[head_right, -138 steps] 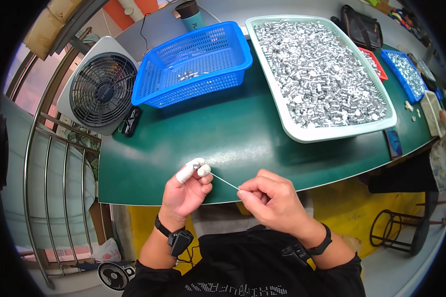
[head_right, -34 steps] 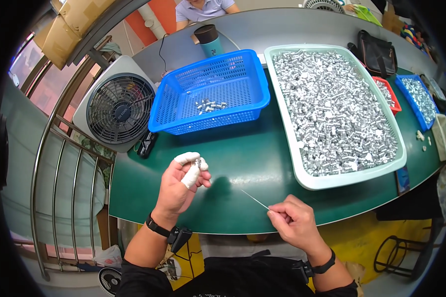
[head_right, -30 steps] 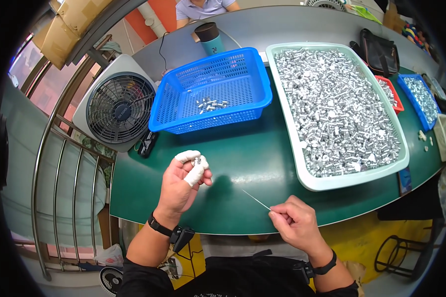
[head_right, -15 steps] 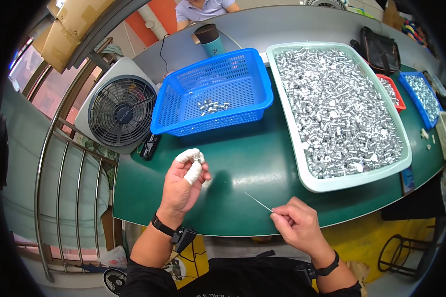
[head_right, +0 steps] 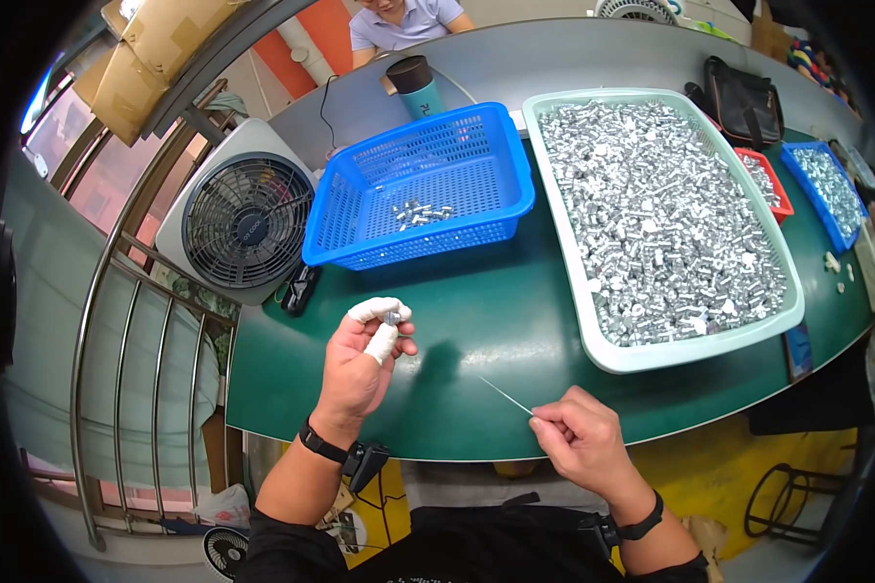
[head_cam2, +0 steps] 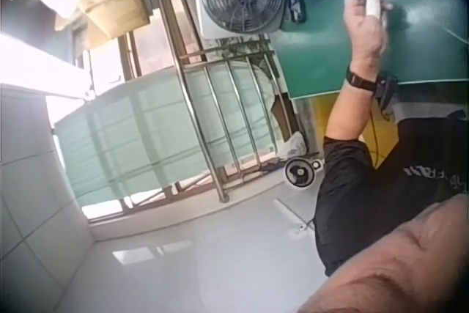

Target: The person cuts a piece of tape with shears and wraps it around their fingers, then uses a thin metal rod to inspect small metal components one at a time.

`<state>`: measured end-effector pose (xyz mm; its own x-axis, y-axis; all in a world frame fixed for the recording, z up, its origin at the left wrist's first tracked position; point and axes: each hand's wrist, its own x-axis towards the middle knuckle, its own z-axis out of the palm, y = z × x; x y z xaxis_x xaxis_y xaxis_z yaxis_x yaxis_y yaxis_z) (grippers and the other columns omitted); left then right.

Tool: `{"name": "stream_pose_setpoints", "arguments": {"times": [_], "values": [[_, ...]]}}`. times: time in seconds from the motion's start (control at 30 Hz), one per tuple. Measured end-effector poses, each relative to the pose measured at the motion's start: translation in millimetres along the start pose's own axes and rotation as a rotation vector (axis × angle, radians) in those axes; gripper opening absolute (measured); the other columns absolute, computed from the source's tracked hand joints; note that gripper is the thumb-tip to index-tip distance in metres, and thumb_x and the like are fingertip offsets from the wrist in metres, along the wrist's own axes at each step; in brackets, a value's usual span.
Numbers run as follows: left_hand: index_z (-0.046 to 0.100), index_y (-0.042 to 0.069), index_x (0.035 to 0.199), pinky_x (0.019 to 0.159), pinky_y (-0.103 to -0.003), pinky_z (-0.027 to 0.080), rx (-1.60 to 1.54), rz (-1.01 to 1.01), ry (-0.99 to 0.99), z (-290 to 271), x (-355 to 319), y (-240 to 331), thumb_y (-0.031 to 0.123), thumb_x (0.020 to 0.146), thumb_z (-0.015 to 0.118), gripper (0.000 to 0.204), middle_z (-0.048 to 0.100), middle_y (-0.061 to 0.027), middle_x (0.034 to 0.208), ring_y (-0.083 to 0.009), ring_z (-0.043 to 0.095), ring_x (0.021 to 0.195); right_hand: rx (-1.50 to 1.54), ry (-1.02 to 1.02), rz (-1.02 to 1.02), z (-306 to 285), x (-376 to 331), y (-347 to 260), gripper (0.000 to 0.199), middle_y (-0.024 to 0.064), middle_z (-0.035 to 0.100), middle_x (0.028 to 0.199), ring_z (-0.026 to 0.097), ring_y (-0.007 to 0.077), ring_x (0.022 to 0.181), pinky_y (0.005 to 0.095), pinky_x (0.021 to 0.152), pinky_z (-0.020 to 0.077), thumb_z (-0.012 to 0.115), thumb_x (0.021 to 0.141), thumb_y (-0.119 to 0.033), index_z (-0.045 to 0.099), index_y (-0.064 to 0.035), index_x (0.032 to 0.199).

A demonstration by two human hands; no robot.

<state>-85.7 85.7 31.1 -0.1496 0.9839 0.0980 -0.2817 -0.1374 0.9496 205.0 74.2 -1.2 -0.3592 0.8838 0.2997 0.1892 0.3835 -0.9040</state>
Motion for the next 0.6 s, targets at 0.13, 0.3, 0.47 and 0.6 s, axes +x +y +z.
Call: {"name": "stream_pose_setpoints", "arguments": {"times": [0.13,0.3,0.47,0.6], "values": [[0.06,0.005,0.119,0.074,-0.033,0.054,0.279,0.03,0.04,0.8,28.1,20.1,0.0,0.095,0.058,0.025,0.066,-0.0067,0.109,-0.0161,0.063,0.091,-0.016,0.007,-0.014,-1.1,-0.2,5.0,0.006,0.0042,0.055,0.071,0.05,0.0092,0.056,0.0232,0.05,0.0383,0.072,0.081,0.001,0.069,-0.0003,0.087],[0.066,0.0,0.109,0.072,-0.03,0.054,1.13,0.344,0.016,-29.0,110.1,60.1,0.004,0.091,0.066,0.019,0.07,-0.0043,0.094,-0.0115,0.064,0.081,-0.027,-0.016,-0.065,-3.6,2.5,7.2,0.007,0.0057,0.056,0.073,0.053,0.0137,0.059,0.0263,0.052,0.041,0.074,0.082,-0.002,0.069,-0.0017,0.087],[0.065,-0.003,0.107,0.076,-0.03,0.052,1.559,0.162,0.068,-24.6,162.9,71.6,0.006,0.087,0.07,0.023,0.069,-0.012,0.088,-0.0192,0.066,0.078,0.018,0.004,-0.051,-4.5,-1.5,12.3,0.007,0.0066,0.056,0.075,0.055,0.0176,0.062,0.0296,0.055,0.0436,0.074,0.083,-0.004,0.069,-0.0029,0.086],[0.066,-0.002,0.108,0.075,-0.031,0.052,1.489,0.368,-0.11,45.0,154.5,73.7,0.007,0.085,0.071,0.026,0.069,-0.014,0.088,-0.0236,0.066,0.078,0.03,0.053,-0.137,-4.9,-3.3,10.9,0.011,0.0087,0.054,0.08,0.057,0.0271,0.068,0.036,0.06,0.0469,0.074,0.084,-0.01,0.065,-0.0048,0.085]]}}
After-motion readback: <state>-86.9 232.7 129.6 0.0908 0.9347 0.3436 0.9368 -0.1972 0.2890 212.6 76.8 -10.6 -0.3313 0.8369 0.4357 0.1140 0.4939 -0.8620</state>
